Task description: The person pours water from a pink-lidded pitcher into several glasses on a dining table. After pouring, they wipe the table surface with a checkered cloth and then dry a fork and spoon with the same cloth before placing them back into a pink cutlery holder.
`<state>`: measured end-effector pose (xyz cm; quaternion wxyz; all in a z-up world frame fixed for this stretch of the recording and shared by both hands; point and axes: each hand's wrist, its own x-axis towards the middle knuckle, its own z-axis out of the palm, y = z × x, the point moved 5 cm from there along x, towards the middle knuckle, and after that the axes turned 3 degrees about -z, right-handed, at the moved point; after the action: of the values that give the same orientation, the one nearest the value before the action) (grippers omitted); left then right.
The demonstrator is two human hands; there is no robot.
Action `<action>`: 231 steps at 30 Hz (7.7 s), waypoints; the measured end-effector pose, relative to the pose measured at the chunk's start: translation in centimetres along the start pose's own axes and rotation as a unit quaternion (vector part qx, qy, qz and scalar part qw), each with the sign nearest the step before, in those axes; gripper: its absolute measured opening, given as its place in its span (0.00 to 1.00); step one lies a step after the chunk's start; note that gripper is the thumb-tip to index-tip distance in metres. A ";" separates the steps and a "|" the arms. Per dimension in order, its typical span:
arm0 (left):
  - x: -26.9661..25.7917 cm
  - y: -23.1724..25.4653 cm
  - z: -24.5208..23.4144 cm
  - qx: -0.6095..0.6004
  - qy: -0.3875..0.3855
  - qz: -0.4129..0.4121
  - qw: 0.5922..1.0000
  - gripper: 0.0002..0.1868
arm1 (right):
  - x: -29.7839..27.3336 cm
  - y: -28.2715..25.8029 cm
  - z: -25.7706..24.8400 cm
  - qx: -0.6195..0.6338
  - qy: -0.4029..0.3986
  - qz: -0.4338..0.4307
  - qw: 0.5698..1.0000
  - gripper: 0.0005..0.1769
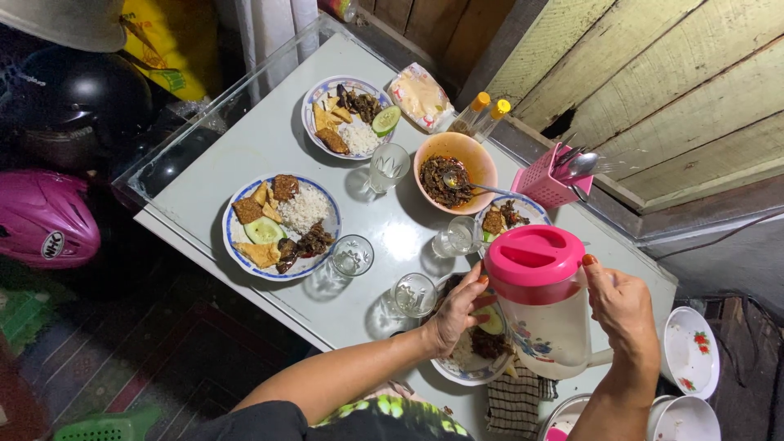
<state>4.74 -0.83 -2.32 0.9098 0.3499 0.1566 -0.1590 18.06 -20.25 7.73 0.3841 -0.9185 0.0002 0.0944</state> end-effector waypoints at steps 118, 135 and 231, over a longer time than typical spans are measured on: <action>-9.4 5.6 5.5 0.093 -0.181 0.154 0.967 0.51 | -19.6 5.1 -1.6 0.173 0.233 -0.048 0.956 0.15; -14.9 0.0 5.0 0.075 -0.030 0.247 0.966 0.40 | -23.1 3.6 -0.9 0.117 0.150 -0.030 0.981 0.18; -14.3 3.8 -7.1 0.073 -0.134 -0.124 0.980 0.46 | -24.8 -4.1 10.1 0.024 0.096 0.223 0.970 0.26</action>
<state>-7.86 9.28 0.52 0.8679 0.3685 0.0632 -0.3271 -7.78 -12.01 8.02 0.3734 -0.8904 0.2445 0.0894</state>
